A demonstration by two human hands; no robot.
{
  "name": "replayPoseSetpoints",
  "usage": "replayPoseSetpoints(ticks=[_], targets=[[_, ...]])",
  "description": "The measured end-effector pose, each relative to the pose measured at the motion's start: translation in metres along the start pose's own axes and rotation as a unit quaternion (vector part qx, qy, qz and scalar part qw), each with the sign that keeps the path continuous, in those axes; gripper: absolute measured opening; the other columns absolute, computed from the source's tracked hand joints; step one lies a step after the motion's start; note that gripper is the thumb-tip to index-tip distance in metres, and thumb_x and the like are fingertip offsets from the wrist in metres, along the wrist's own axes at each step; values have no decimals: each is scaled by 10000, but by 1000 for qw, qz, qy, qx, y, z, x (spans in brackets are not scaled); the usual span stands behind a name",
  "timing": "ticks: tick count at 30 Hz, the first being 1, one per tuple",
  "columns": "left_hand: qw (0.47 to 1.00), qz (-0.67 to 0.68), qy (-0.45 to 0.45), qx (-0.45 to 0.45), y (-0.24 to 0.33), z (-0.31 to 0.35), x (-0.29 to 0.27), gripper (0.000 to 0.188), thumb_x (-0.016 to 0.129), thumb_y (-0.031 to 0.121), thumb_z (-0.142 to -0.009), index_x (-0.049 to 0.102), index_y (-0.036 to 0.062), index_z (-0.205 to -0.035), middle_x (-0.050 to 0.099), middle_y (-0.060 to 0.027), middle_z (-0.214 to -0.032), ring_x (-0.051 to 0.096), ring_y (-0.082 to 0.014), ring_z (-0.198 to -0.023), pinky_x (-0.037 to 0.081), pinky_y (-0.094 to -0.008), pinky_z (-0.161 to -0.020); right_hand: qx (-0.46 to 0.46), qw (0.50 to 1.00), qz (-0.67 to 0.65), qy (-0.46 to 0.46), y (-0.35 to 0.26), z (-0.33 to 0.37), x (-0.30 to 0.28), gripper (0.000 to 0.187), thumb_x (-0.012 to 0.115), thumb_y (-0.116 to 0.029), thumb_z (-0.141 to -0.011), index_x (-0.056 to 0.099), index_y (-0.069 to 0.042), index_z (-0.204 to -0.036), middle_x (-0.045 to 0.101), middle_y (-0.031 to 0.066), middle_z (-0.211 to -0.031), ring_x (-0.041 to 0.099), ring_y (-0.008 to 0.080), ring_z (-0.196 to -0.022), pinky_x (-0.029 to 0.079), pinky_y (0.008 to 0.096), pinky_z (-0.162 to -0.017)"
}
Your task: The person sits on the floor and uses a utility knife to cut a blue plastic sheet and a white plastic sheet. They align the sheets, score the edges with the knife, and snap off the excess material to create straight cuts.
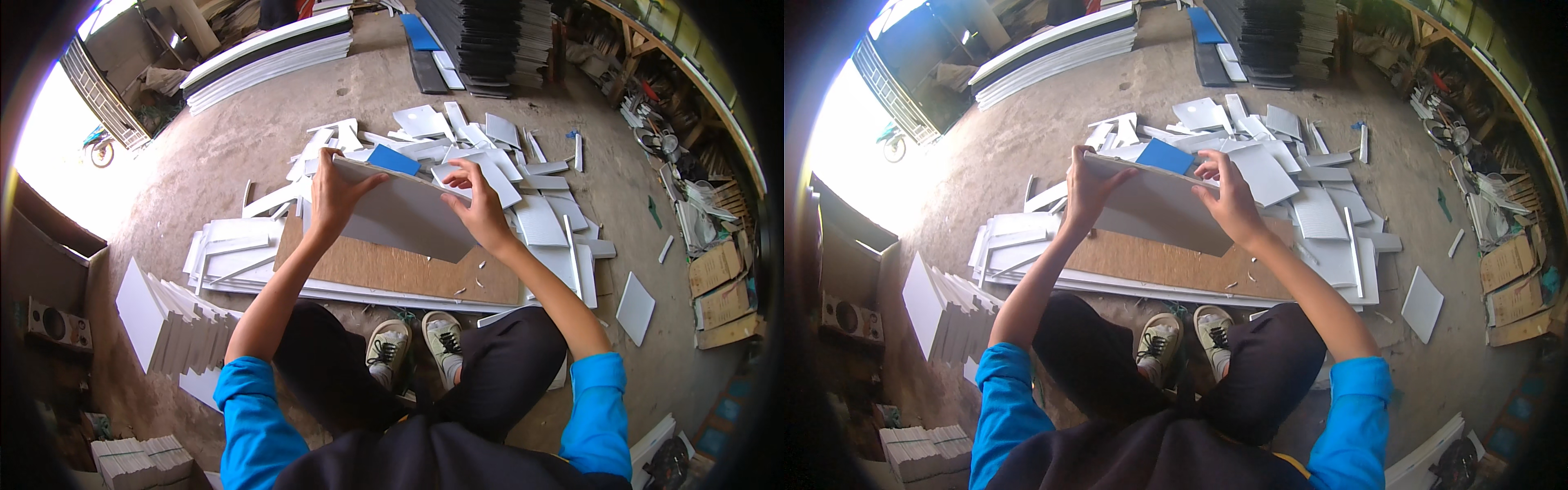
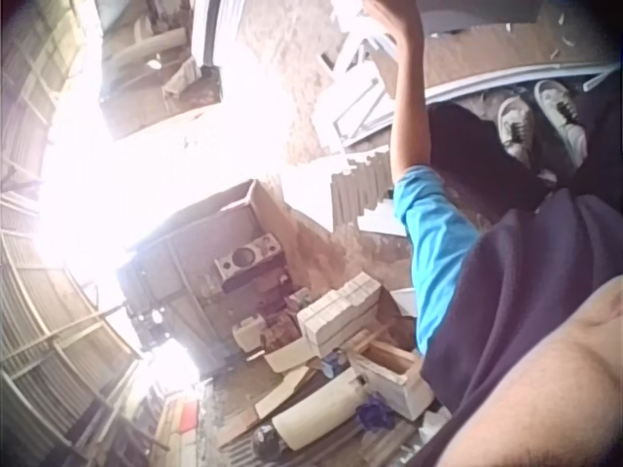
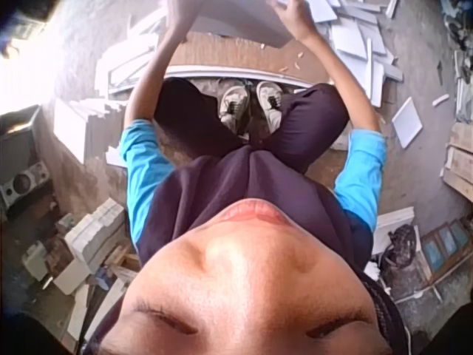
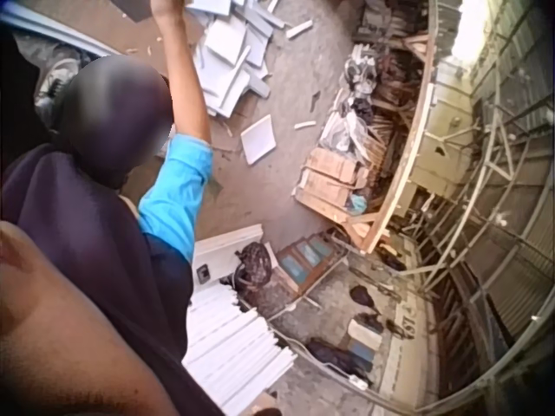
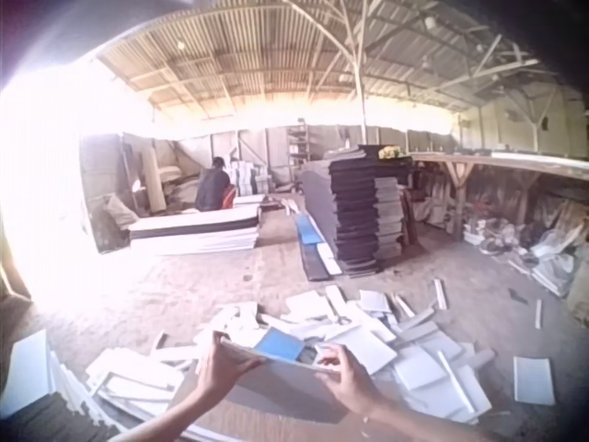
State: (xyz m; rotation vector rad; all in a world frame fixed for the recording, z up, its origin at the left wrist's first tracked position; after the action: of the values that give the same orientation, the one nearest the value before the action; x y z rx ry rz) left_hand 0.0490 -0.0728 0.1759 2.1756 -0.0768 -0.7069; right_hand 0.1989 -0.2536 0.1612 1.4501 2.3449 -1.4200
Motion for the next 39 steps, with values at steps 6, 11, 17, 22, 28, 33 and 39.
replayPoseSetpoints(ticks=[6,11,17,22,28,33,39], targets=[[999,-21,-25,-4,15,5,8,741,825,388,-534,427,-31,-997,583,-222,-820,609,-319,-721,495,-371,-628,11,999,-19,39,-2,-4,5,448,605,12,-762,399,-57,-1154,580,61,-776,584,166,-686,477,276,-651],[998,-35,-51,-29,7,4,12,788,812,431,-541,418,-63,-1012,583,-247,-818,618,-319,-733,516,-376,-633,115,990,-52,62,13,-5,-2,351,545,-10,-819,408,-60,-1139,601,73,-774,601,156,-672,483,277,-616],[985,31,-92,-145,-28,-3,-1,823,792,484,-552,417,-92,-1005,582,-265,-840,630,-300,-762,533,-351,-628,199,973,-15,-115,37,6,-20,213,501,-192,-889,496,-47,-1045,637,97,-780,624,178,-715,485,291,-644],[976,1,-118,-182,-57,-5,-1,883,750,553,-568,412,-93,-1067,556,-277,-936,592,-310,-899,502,-413,-746,198,955,18,-220,42,21,-29,255,554,-187,-856,543,-59,-1076,625,108,-945,594,202,-897,455,294,-762],[964,-127,35,-231,-95,-7,5,941,635,642,-646,312,7,-1260,358,-292,-1207,279,-308,-1227,218,-533,-987,316,924,-199,-80,54,20,-27,253,523,-133,-873,535,-21,-1100,603,98,-964,560,152,-891,437,289,-801],[906,147,-202,-341,-85,10,29,1015,488,686,-735,92,-5,-1365,340,-292,-1270,392,-347,-1176,266,-476,-999,362,860,-358,41,61,19,-23,325,423,-100,-907,438,20,-1209,547,99,-1080,499,123,-1010,381,281,-884],[858,352,-273,-256,-34,14,57,596,433,372,-913,179,51,-1346,435,-172,-1215,494,-235,-1072,417,-353,-889,353,833,-426,16,59,20,-10,349,423,-144,-915,414,-16,-1240,545,82,-1113,511,149,-1032,400,288,-888]])
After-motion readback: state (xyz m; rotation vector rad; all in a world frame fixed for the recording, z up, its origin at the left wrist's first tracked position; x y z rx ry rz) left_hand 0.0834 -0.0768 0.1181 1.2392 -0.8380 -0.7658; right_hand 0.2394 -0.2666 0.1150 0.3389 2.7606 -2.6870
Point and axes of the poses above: each hand's wrist, its own z-axis away from the middle knuckle, its own x-axis out of the palm, y = z × x, the point moved 1 cm from there along -z, towards the middle knuckle
